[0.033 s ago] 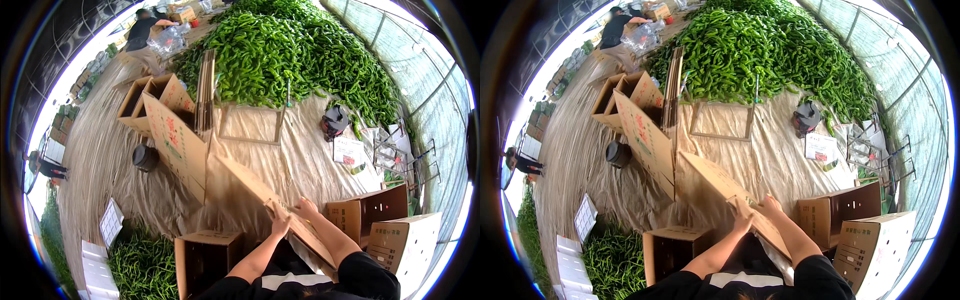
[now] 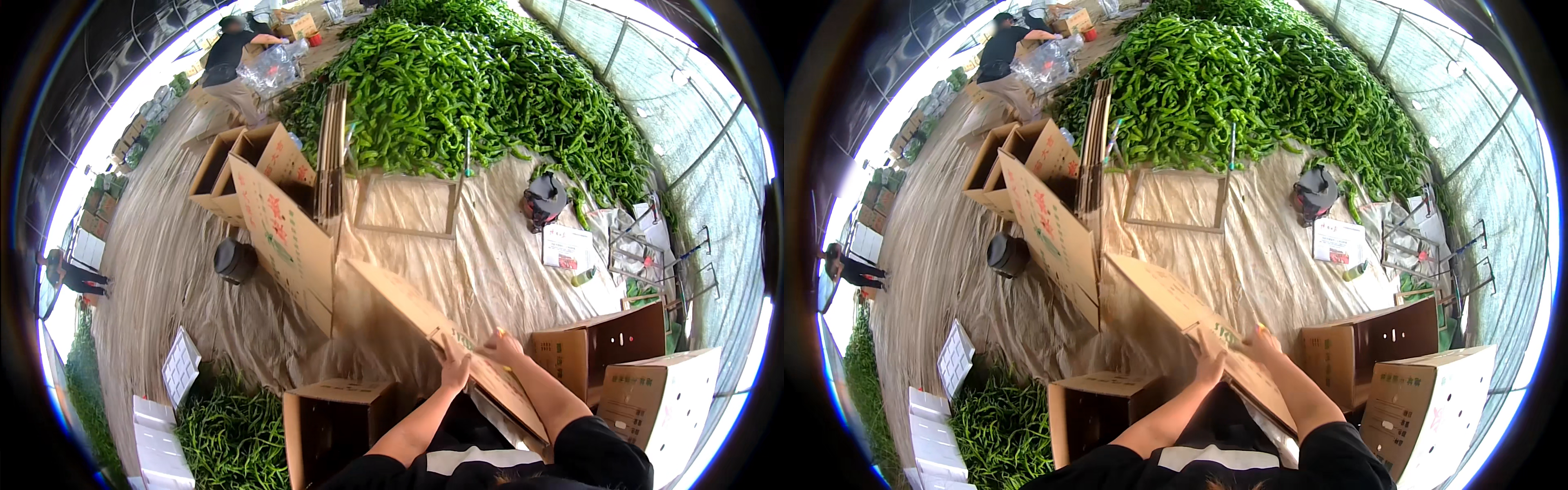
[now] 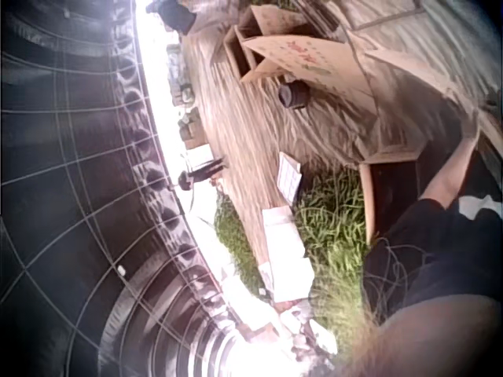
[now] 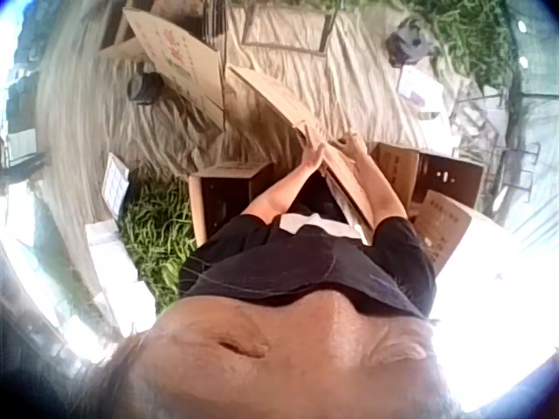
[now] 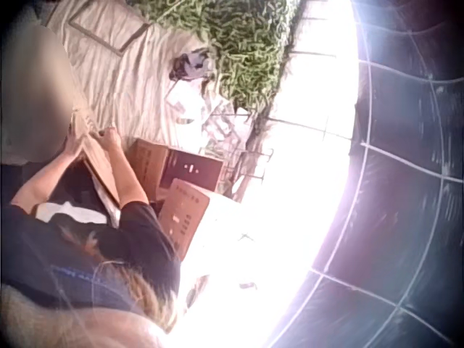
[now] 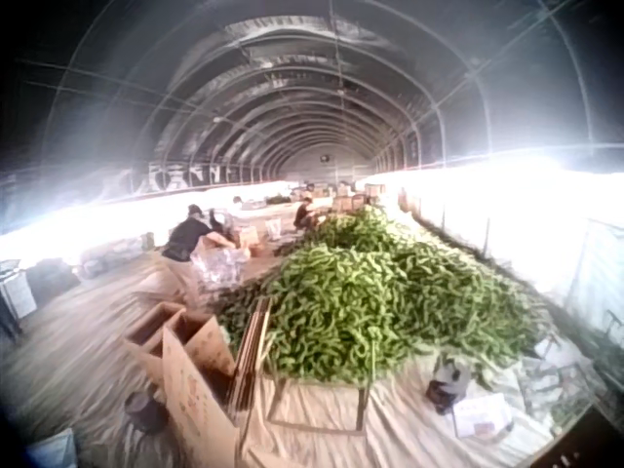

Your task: The person assembles flat cardboard boxes by folding the flaps and sealing them with a handheld tape dispenser. They repeatedly pick up flat boxes, fold them into shape, apply tape to the seams, and place the finished boxes aside. The task occurs in a greenhouse-like area with piles of green peppers nearby.

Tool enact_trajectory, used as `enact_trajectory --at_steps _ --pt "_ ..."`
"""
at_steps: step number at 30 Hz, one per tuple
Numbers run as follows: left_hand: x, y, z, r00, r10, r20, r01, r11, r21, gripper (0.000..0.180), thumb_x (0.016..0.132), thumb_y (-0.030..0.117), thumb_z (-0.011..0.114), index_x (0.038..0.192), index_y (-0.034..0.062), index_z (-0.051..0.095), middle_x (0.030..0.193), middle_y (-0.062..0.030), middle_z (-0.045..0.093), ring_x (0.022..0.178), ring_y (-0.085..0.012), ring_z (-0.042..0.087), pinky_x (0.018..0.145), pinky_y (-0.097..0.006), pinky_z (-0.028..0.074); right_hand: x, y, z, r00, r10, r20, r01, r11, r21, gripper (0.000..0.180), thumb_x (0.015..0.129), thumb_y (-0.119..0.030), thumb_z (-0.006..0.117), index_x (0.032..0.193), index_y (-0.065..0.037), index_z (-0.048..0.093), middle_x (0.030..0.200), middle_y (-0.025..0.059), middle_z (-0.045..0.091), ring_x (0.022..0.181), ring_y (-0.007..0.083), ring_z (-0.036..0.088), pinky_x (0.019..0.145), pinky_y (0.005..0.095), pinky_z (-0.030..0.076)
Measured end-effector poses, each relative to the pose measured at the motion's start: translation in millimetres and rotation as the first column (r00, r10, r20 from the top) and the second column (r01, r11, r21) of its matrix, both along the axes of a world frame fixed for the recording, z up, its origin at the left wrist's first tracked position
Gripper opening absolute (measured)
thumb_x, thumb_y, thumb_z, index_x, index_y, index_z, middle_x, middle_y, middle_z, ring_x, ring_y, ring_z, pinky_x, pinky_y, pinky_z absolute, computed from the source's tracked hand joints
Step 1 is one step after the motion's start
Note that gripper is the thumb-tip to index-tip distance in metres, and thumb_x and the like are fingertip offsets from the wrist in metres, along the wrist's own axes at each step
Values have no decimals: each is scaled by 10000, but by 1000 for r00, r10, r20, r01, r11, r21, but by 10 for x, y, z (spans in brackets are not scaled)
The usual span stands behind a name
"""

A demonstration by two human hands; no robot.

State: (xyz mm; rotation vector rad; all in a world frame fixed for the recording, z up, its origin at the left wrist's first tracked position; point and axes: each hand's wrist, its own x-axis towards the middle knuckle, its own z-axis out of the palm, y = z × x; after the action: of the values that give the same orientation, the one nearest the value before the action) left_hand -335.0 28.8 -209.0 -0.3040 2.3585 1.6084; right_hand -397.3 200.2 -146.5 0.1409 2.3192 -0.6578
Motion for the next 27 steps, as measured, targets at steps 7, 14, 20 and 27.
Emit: enact_trajectory --at_steps 7,14,20,27 --pt "-654 528 -31 972 -174 -156 155 979 -131 888 921 440 516 1506 81 -48 1467 -412 -23 1365 -564 9 1124 -541 131 189 844 -213 993 57 -107 -79 973 -217 549 703 -706 644 941 -221 740 1026 135 635 1082 297 551 920 381 451" --pt "-966 999 427 948 -240 -207 101 848 -521 839 902 491 520 1524 184 47 1465 -399 -102 1394 -519 -64 1098 -628 70 -266 1500 -261 955 -114 -272 41 965 -259 407 764 -535 690 990 -202 750 1010 165 584 1002 331 573 882 391 466" --pt "-941 840 447 702 -692 -170 326 523 -787 433 877 460 551 1077 85 629 1206 -147 560 1266 -272 402 1082 -600 192 -455 1356 -196 850 145 -505 -42 977 211 222 741 -350 685 877 -186 748 1009 113 556 973 299 570 801 450 466" --pt "-1201 741 440 261 -925 277 659 -39 -751 233 847 339 610 818 126 699 893 -40 672 892 -219 654 756 -408 516 -291 962 -47 905 185 -383 -98 967 235 229 729 -306 665 853 -126 736 1082 135 539 1033 307 553 824 465 457"
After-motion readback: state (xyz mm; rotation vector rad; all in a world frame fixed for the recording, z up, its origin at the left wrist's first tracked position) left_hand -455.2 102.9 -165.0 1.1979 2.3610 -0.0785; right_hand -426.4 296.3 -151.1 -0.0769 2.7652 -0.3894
